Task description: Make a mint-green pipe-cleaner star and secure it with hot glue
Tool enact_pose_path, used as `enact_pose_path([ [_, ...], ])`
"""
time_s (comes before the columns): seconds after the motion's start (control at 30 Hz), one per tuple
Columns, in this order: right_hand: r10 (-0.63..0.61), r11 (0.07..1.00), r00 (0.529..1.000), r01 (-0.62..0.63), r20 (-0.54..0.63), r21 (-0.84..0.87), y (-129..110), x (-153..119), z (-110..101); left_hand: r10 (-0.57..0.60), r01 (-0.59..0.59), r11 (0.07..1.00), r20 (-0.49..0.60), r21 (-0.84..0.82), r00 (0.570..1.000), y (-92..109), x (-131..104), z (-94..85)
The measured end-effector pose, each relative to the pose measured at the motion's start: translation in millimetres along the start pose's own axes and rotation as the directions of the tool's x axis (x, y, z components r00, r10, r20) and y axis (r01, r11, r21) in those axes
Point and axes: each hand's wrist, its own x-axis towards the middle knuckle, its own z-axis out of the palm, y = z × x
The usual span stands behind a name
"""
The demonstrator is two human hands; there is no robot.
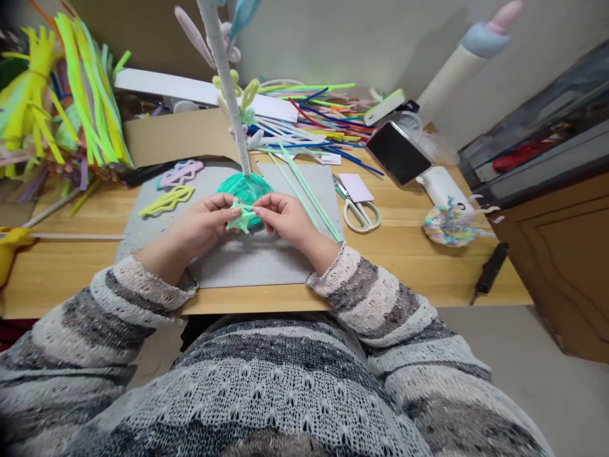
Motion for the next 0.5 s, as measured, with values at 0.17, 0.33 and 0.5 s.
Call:
enact_pose_path([
  [0.17,-0.058,0.986,0.997,0.065,0.045,-0.152,-3,-7,3,0.106,-0.096,0.937,-0.011,0.335,0.994,0,-3,1.6],
  [0.33,-0.100,0.932,0.980,0.152,0.171,-0.330,-12,-18,-1,0.042,-0.085,0.812,0.088,0.577,0.995,-2,-9,2.7],
  [0.5,-0.145,0.838,0.975,0.029,-0.171,-0.545,-21,-3,-31,-0.037,-0.005,0.851,0.068,0.525,0.997,-5,-9,3.3],
])
